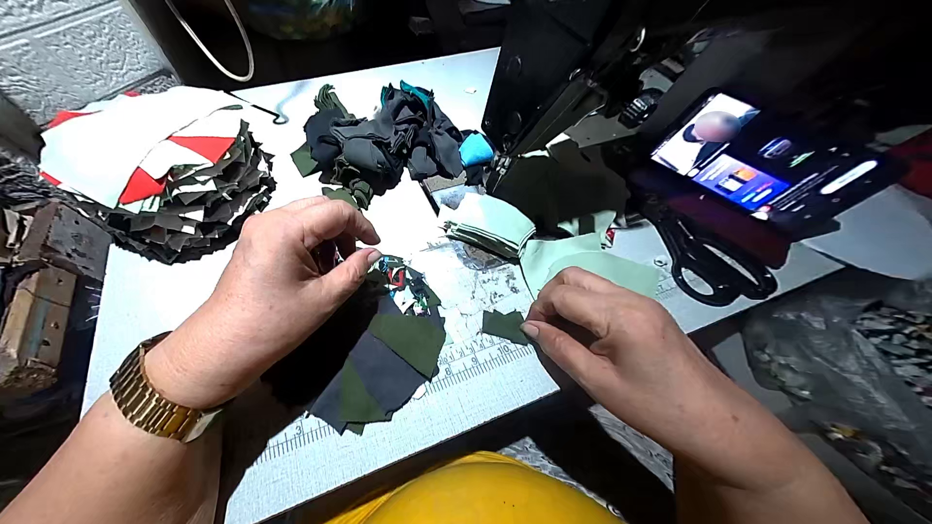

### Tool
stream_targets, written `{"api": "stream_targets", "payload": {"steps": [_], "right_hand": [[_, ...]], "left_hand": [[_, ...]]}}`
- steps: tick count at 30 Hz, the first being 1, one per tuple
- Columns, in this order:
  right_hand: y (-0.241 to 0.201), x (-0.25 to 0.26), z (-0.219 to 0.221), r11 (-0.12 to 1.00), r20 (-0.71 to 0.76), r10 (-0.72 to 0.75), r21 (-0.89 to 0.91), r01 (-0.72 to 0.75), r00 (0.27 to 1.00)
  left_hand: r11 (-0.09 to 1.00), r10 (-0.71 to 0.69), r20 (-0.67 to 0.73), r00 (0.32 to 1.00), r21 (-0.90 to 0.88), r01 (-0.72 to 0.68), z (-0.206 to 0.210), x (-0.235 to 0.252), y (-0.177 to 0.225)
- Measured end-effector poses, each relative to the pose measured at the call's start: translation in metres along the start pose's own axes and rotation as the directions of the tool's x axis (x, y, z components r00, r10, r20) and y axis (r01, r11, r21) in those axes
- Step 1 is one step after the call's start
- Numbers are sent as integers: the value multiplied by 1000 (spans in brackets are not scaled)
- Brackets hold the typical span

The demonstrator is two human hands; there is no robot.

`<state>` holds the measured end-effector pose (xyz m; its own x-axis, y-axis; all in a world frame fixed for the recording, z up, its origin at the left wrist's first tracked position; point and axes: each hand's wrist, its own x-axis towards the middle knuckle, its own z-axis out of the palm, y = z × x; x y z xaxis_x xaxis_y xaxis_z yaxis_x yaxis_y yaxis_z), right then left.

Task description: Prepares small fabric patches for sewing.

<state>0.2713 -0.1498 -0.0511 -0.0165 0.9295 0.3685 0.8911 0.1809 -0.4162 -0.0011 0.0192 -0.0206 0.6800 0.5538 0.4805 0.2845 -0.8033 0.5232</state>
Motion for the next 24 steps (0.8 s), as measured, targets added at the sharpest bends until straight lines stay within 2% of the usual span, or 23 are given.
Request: {"api": "stream_targets", "payload": {"steps": [4,7,10,15,20,24], "right_hand": [[-3,7,2,979,-87,-13,199,30,996],[-10,10,4,900,-119,62,435,-4,991],[-15,14,8,806,-133,129,592,-26,983],[-23,18,10,743,-151,152,669,-12,977],[-31,22,11,632,-134,166,775,0,977],[-38,24,15,584,-103,159,811,-9,982]], "left_hand": [[998,6,-13,1000,-55,-7,4,0,2],[986,6,22,1000,-167,-2,10,-1,7],[962,5,70,998,-274,15,17,-3,15],[947,69,110,991,-320,-31,29,-6,20],[915,21,161,987,-402,46,35,-8,25],[829,-32,177,984,-545,125,37,-9,31]]}}
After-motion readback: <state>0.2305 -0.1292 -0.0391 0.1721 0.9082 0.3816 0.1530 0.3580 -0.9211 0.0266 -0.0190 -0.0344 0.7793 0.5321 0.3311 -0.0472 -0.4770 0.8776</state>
